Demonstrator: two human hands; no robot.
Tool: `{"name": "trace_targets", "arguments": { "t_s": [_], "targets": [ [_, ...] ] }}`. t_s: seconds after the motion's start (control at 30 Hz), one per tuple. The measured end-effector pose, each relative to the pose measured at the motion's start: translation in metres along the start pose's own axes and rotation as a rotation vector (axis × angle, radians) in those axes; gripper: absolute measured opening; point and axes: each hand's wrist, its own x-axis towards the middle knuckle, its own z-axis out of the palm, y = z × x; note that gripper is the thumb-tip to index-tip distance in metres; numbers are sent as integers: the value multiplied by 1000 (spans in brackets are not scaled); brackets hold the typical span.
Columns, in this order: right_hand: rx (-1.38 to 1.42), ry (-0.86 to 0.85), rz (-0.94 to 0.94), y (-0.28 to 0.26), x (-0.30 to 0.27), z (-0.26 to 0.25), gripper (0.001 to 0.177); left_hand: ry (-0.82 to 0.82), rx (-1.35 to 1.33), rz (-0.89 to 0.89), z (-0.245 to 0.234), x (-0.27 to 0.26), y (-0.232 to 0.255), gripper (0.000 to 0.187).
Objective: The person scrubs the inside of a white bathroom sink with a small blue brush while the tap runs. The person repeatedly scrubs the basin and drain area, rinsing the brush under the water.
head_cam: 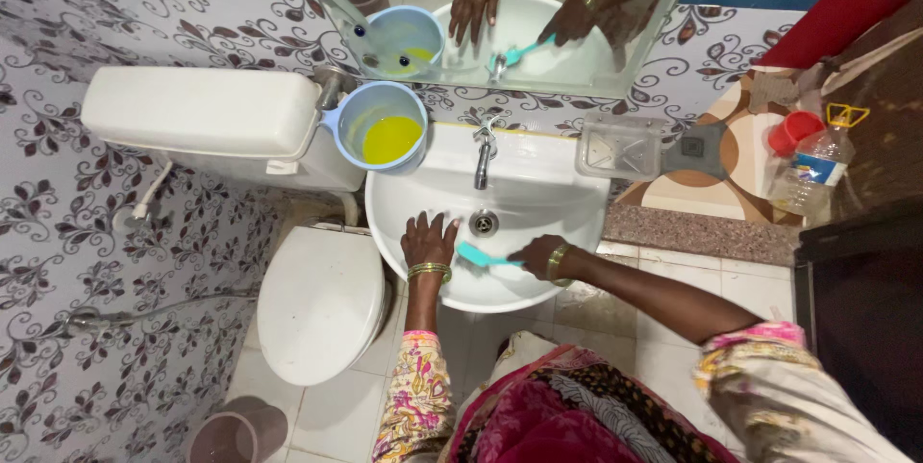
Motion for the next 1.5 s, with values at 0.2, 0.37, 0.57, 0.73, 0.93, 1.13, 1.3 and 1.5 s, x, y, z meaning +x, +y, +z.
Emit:
{"name": "trace_targets", "arguments": {
  "t_s": [0.2,0.37,0.57,0.73,0.93,1.13,1.3,1.5],
  "targets": [
    [90,594,114,-25,86,4,51,-62,-26,-11,-8,-5,19,53],
    [-25,235,-12,-16,29,2,49,-72,0,0,-10,-9,12,52],
    [40,48,-67,5,-16,3,41,-67,62,-60,-9,-8,6,53],
    [229,474,-60,-39,77,5,48,-60,134,-4,-12,6,19,56],
    [99,268,96,-48,58,-8,51,-82,128,-8,-11,21,14,58],
    [-24,118,-71,-23,-16,-4,27,-61,46,-28,1,6,-4,56],
    [-3,296,-52,-60,85,4,39,-52,45,15,5,3,7,51],
    [94,539,76,-58,81,4,34,55,2,77,-12,6,12,46]
  ]
}}
